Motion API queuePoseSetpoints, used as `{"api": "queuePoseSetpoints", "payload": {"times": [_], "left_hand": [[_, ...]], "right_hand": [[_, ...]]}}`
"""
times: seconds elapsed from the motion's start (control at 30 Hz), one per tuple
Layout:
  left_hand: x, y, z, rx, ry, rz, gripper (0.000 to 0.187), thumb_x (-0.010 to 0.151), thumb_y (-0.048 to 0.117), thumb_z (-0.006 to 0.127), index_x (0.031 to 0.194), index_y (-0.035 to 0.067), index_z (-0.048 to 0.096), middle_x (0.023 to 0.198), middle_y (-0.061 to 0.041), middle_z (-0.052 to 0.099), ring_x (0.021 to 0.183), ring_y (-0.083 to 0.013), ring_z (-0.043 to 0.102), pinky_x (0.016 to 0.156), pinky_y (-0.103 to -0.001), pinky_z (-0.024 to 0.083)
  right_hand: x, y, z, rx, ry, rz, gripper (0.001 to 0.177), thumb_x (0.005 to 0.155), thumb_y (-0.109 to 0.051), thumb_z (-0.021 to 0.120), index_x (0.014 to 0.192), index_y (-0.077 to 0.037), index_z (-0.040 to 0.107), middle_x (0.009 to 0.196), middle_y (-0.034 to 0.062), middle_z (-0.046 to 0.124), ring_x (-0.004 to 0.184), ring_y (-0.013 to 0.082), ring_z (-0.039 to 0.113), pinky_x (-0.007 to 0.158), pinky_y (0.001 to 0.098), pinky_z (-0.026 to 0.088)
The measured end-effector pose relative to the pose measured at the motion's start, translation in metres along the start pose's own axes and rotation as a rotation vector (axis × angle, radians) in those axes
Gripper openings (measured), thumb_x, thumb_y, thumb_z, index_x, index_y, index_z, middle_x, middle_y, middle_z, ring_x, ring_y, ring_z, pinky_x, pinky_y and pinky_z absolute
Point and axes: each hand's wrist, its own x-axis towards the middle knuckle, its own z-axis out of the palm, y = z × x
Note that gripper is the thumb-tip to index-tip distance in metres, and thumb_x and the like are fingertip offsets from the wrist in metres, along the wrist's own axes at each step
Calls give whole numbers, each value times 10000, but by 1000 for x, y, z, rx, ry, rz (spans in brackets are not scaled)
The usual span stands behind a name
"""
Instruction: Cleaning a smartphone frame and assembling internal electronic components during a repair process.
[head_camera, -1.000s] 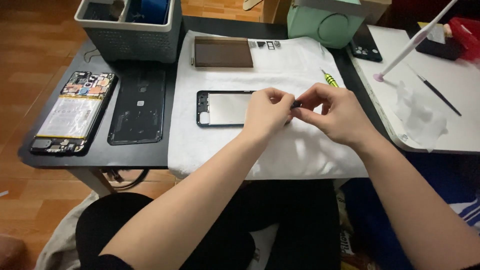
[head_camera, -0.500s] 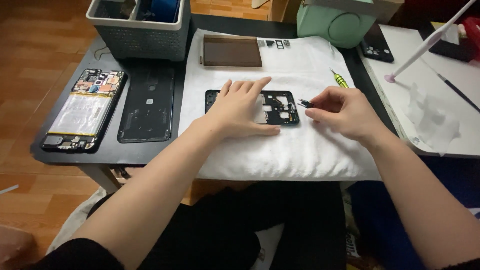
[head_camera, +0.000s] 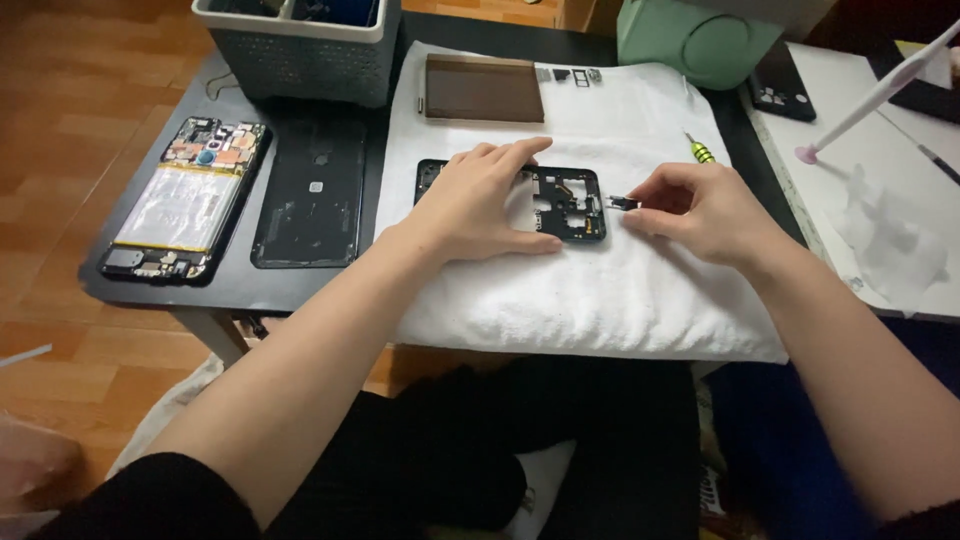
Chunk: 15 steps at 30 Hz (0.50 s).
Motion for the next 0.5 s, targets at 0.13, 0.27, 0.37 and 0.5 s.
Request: {"api": "queuePoseSetpoints", "payload": {"times": [0.13, 0.27, 0.37, 0.5], "left_hand": [[-4, 4, -1, -24, 25, 13, 1076, 723, 620, 878, 1555, 171, 365, 1348, -130, 659, 1354, -371, 539, 1165, -604, 340], [-5, 3, -1, -23, 31, 19, 1071, 732, 626, 870, 1552, 167, 357, 1346, -126, 657, 1359, -354, 538, 1176, -594, 332], [-4, 3, 0, -24, 32, 28, 1069, 732, 631, 872, 1547, 164, 359, 1343, -125, 660, 1357, -350, 542, 1179, -595, 329], [-5, 4, -1, -34, 57, 38, 1061, 729, 620, 890, 1533, 154, 380, 1319, -132, 674, 1332, -354, 562, 1169, -602, 341]], "right_hand": [[2, -1, 1, -24, -13, 1, 266, 837, -22, 838, 1092, 6, 766, 938, 236, 752, 925, 352, 723, 884, 453, 555], [4, 5, 4, -7, -21, -48, 272, 827, -42, 849, 1085, -11, 768, 896, 198, 753, 872, 286, 692, 806, 404, 533], [3, 3, 4, 6, -15, -54, 260, 832, -40, 851, 1077, -9, 769, 890, 204, 752, 855, 300, 688, 807, 402, 532], [4, 0, 7, 38, -33, -64, 243, 840, -22, 834, 1069, 7, 759, 886, 224, 748, 863, 319, 684, 817, 420, 527]]}}
